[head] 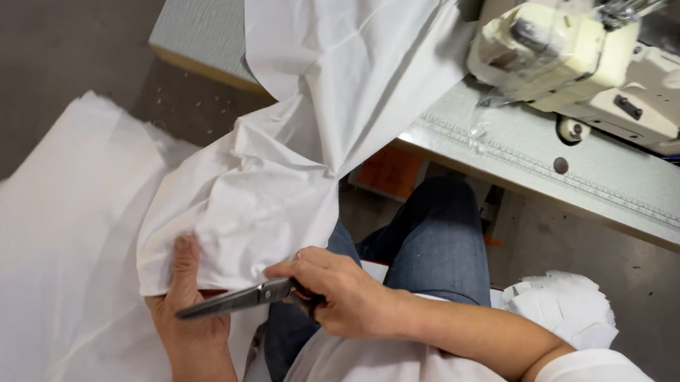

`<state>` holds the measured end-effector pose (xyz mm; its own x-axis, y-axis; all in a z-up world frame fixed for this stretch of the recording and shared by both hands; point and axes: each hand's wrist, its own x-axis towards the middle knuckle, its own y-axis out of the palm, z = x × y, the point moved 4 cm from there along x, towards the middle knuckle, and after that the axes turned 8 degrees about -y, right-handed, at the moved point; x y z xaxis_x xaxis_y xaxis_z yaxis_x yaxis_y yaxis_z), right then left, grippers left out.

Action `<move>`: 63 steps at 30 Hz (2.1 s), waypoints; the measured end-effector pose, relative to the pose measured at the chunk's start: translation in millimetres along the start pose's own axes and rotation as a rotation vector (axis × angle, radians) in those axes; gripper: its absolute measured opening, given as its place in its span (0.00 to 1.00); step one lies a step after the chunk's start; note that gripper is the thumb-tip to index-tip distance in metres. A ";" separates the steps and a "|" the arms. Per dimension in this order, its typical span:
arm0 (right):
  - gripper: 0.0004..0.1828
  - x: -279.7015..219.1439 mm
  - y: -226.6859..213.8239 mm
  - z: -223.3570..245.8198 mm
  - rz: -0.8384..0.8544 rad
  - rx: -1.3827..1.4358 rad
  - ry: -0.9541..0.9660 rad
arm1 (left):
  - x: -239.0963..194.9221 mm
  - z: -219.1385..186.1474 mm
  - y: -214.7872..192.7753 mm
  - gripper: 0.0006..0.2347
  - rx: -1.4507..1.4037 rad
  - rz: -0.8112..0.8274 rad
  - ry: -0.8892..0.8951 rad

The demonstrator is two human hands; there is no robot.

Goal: Using scissors to cut and separate individual white fabric pieces at a workbench

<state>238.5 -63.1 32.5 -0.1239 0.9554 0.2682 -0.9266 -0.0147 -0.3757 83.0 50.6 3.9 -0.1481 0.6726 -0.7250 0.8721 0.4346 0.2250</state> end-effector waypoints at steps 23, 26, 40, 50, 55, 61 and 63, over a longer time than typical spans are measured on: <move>0.65 30.3 -79.4 -45.6 0.392 0.738 0.314 | -5.2 -13.3 -118.7 0.23 -0.103 -0.077 0.176; 0.66 37.7 -70.3 -43.5 0.426 0.789 0.309 | -2.5 -5.9 -142.1 0.20 -0.067 -0.052 0.161; 0.64 44.1 -60.4 -49.9 0.439 0.883 0.308 | 11.7 46.9 -177.4 0.34 0.049 0.198 0.009; 0.61 50.1 -59.1 -56.3 0.530 0.768 0.242 | 15.2 57.2 -189.1 0.32 0.061 0.142 -0.056; 0.55 51.3 -56.2 -55.7 0.539 0.789 0.264 | 20.2 65.6 -199.3 0.30 0.062 0.157 -0.064; 0.59 48.8 -50.2 -65.8 0.588 0.827 0.206 | 26.9 69.5 -211.7 0.28 0.066 0.242 -0.020; 0.60 58.6 -50.4 -55.3 0.610 0.822 0.219 | 18.4 63.1 -201.9 0.29 0.061 0.197 -0.045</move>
<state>297.5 10.0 18.0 -0.6605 0.7498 0.0383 -0.6947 -0.6298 0.3476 -66.4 -62.5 -95.9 0.0481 0.7132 -0.6993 0.9088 0.2592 0.3269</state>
